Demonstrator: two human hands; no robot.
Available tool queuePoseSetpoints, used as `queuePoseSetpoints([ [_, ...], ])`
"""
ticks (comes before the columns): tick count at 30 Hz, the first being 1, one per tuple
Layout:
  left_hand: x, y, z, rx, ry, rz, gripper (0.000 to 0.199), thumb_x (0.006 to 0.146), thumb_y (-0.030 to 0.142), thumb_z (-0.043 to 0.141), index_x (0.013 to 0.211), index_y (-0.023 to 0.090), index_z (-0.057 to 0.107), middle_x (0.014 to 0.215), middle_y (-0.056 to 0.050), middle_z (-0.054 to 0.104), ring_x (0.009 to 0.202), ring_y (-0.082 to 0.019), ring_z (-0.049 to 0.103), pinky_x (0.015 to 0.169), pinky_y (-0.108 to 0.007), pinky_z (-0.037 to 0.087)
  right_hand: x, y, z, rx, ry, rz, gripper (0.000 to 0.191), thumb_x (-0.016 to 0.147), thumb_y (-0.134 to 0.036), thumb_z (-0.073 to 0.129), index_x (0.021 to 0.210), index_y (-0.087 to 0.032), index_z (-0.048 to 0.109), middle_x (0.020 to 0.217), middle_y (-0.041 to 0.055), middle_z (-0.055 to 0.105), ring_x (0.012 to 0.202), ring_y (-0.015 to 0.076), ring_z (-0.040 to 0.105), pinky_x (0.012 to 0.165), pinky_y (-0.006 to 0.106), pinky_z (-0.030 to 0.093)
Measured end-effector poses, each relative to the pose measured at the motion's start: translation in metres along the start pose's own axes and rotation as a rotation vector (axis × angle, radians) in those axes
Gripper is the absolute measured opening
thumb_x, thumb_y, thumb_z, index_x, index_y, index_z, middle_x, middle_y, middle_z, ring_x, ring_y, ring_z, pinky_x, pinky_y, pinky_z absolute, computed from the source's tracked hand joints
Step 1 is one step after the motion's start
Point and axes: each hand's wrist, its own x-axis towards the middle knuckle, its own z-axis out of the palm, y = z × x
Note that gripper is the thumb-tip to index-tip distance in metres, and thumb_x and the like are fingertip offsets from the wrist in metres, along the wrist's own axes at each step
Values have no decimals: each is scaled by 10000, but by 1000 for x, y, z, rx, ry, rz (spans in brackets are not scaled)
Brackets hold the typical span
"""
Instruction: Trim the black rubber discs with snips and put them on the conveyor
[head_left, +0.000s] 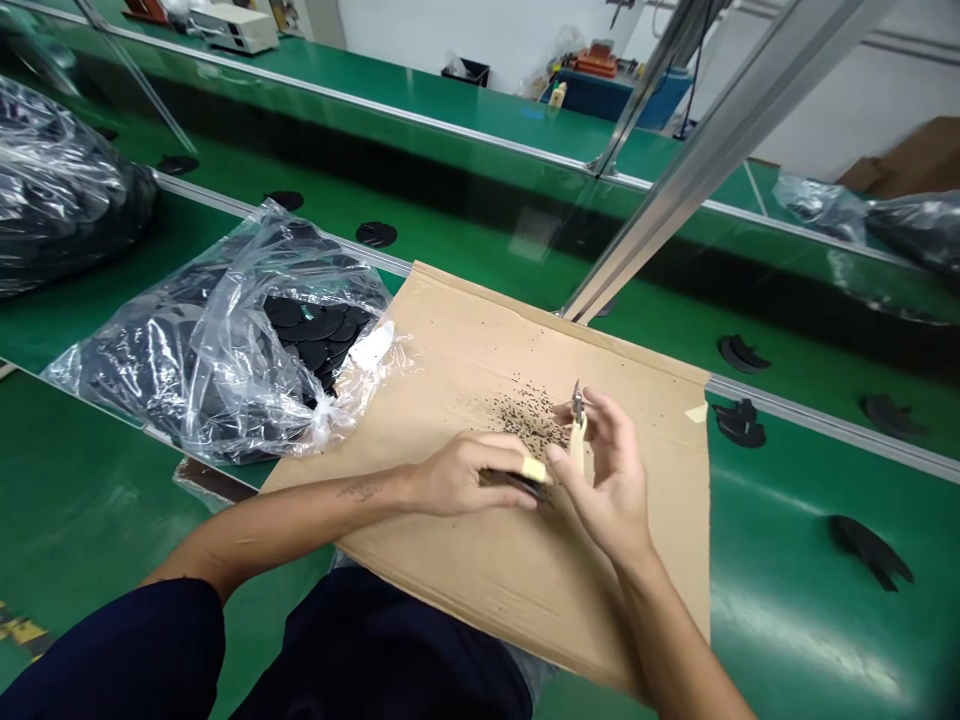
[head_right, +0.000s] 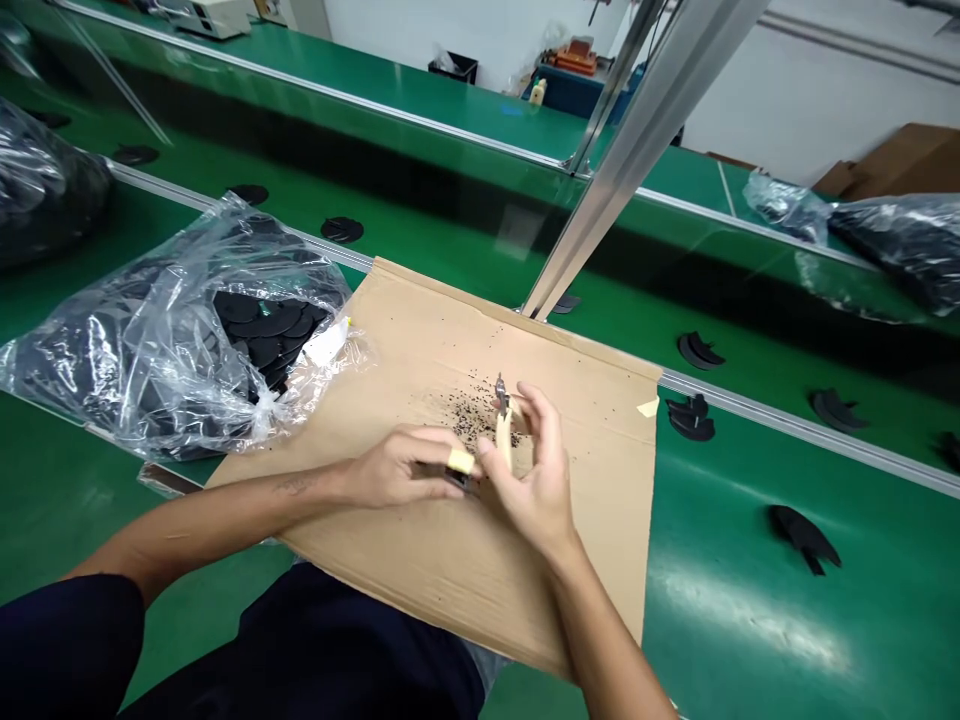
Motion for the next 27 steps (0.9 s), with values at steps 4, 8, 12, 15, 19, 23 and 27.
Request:
queuePoseSetpoints([
  [4, 4, -2, -10, 3, 163, -193, 304, 877, 325, 759, 1104, 123, 737, 984, -96, 772, 881, -160, 734, 811, -263, 611, 1, 17, -16, -94, 0, -60, 416, 912, -363, 675, 1303, -249, 587, 1193, 109, 658, 1105, 278, 640, 976, 465, 531],
  [8, 6, -5, -17, 121, 194, -172, 231, 881, 307, 755, 1026, 127, 753, 933, -83, 760, 878, -159, 722, 809, -271, 601, -5, 22, -22, -165, -79, -137, 427, 910, -320, 679, 1323, -248, 597, 1171, 112, 673, 1051, 272, 653, 897, 429, 558],
  [12, 7, -5, -18, 181, 177, -108, 201, 882, 266, 755, 1041, 142, 756, 944, -78, 759, 885, -154, 716, 807, -274, 601, -9, 21, -22, -235, -111, -243, 439, 907, -276, 679, 1338, -265, 597, 1158, 115, 681, 1037, 285, 660, 888, 464, 553],
  [15, 7, -5, -17, 185, 147, -99, 206, 881, 256, 759, 1054, 144, 750, 947, -76, 770, 884, -155, 726, 807, -274, 604, -10, 22, -22, -256, -121, -284, 440, 901, -291, 706, 1327, -268, 601, 1103, 111, 693, 990, 282, 671, 847, 457, 561],
  [19, 6, -5, -17, 203, 133, -78, 212, 870, 262, 773, 1042, 142, 745, 950, -78, 778, 891, -159, 733, 819, -274, 603, -11, 24, -21, -261, -152, -320, 439, 900, -307, 726, 1319, -261, 604, 1097, 110, 708, 960, 264, 683, 809, 421, 566],
  [23, 5, -4, -18, 211, 114, -70, 214, 870, 261, 774, 1044, 140, 746, 944, -82, 777, 884, -161, 730, 810, -275, 601, -12, 24, -20, -288, -139, -341, 430, 896, -304, 738, 1306, -249, 621, 1087, 108, 725, 957, 256, 698, 803, 403, 572],
  [27, 5, -5, -18, 200, 116, -50, 222, 874, 259, 770, 1061, 142, 751, 943, -86, 775, 876, -157, 728, 794, -267, 607, -12, 21, -20, -264, -149, -330, 399, 906, -265, 727, 1295, -245, 636, 1080, 107, 736, 942, 243, 716, 786, 378, 593],
])
